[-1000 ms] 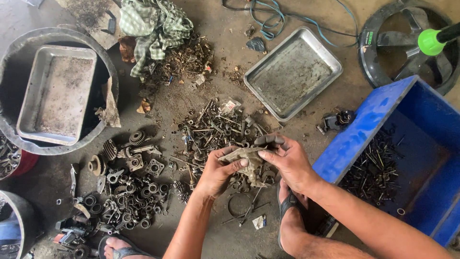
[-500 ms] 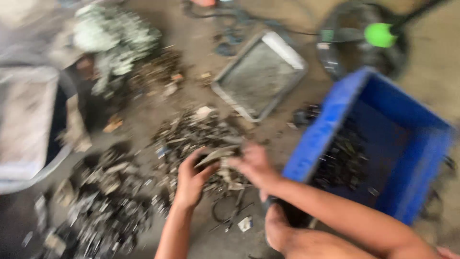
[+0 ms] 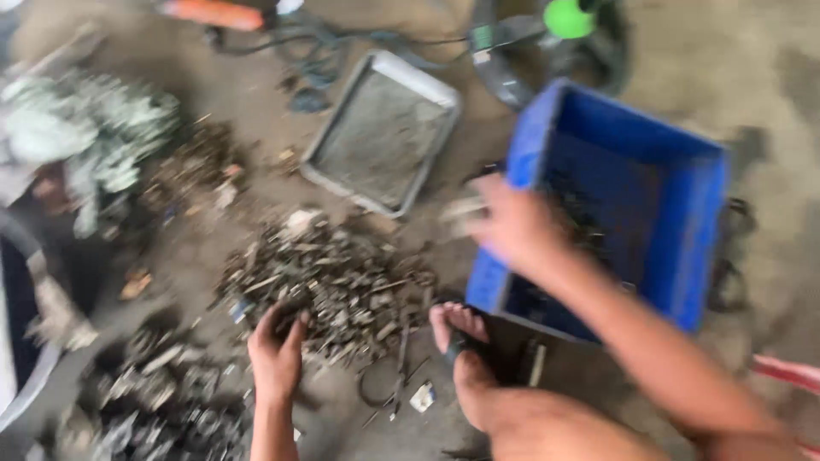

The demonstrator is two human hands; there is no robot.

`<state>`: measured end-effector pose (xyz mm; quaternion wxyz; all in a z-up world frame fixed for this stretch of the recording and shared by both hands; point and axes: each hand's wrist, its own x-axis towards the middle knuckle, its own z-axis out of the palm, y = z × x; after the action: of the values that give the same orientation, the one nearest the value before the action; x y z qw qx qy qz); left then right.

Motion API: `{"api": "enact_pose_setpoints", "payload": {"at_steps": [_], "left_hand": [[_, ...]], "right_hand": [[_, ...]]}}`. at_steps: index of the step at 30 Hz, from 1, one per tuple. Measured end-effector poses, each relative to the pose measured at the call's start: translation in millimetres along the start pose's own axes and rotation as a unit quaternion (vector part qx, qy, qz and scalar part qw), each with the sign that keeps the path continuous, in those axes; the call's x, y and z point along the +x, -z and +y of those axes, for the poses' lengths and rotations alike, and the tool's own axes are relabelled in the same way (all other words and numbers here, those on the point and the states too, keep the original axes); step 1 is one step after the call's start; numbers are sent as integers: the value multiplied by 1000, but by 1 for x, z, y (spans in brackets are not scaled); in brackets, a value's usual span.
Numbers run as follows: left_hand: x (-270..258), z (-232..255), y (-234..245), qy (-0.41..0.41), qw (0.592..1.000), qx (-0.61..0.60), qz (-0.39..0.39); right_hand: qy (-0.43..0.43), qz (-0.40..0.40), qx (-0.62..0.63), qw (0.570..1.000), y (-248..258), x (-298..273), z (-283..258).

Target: The person sits on the floor and sorts through a large pile of mixed metal parts, including gears, shafts, and bolts. They pick up individual items, inspect them, and place them into separate piles or into a blue bin.

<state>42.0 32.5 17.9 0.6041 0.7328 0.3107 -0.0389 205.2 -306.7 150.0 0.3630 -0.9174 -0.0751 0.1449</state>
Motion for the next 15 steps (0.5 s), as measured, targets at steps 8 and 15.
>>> {"api": "enact_pose_setpoints", "payload": {"at_steps": [8,15], "left_hand": [[31,-49,72,-33,990,-20,134],[28,-35,22,-78,973,198,84]], "right_hand": [[-149,-251,-384,876,-3,-24,272],[-243,-241,-398,851,12,5,153]]}}
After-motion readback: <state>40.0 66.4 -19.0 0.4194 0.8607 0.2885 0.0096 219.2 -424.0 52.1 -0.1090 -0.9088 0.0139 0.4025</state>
